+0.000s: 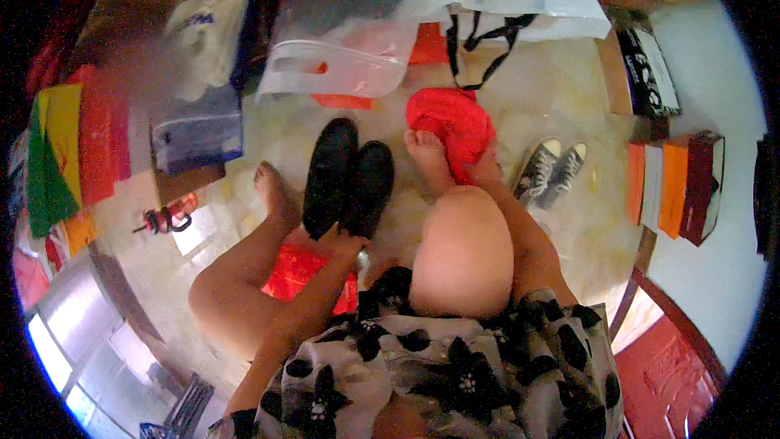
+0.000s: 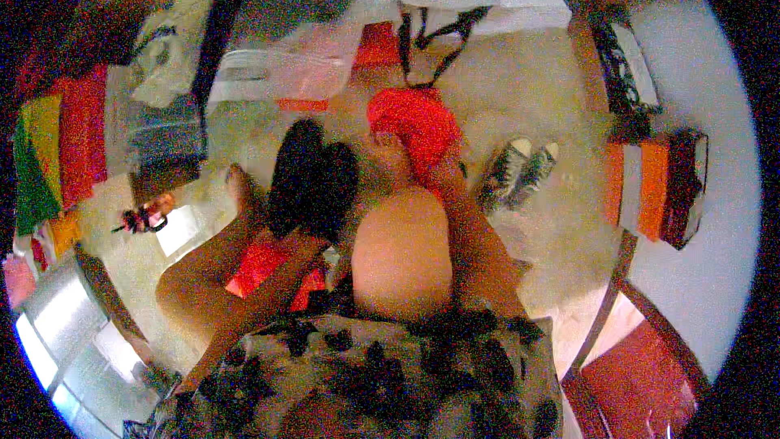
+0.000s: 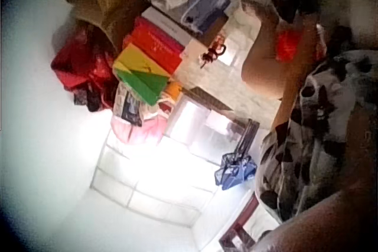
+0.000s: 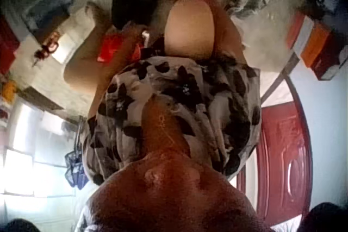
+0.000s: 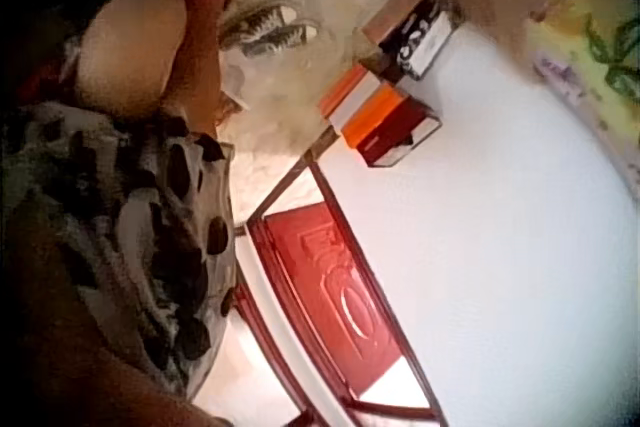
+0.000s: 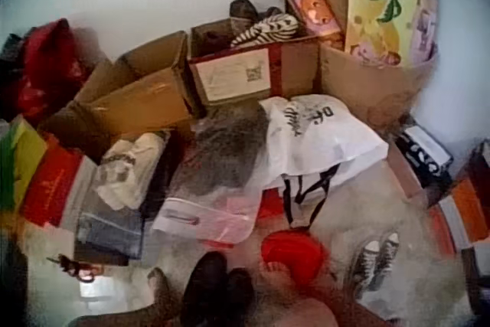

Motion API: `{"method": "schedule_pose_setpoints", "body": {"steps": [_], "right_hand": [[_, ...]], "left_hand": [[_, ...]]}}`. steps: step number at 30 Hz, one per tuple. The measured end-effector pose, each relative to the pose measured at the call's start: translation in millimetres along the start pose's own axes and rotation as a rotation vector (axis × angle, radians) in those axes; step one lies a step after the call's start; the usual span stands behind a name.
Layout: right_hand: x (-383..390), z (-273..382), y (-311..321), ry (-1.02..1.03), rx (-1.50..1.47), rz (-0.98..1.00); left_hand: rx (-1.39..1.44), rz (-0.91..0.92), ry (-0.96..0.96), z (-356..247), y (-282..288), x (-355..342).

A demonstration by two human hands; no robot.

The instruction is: The person sits on the floor and cleans a black shoe using a red cloth. They wipe the shoe's surface, untie and re-tie the laces, and then place the shoe into a clear plastic bag.

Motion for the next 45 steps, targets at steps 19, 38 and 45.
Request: {"method": "schedule_pose_setpoints", "body": {"steps": [19,38,45], "right_hand": [[101.6,58.9,183.7,-0.028,-1.365,-0.222],[440.9,321.8,227.1,1.304,-0.202,-0.68],[416.1,370.9,220.5,1.355,-0.069,-0.837]], "left_hand": [[2.013,0.22,-0.547,-65.7,166.5,152.7],[1.901,0.102,-1.497,17.4,177.7,413.7],[1.618,0.09,-1.049,46.3,116.3,416.5]]}}
Point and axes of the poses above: each hand's wrist, its own x-axis away from the middle knuckle, its own y-axis out of the back of the hand, z = x × y, the point moved 6 cm from there along -x, towards the middle knuckle, and after that the axes turned 1 degree about -x, right-handed, at the moved point
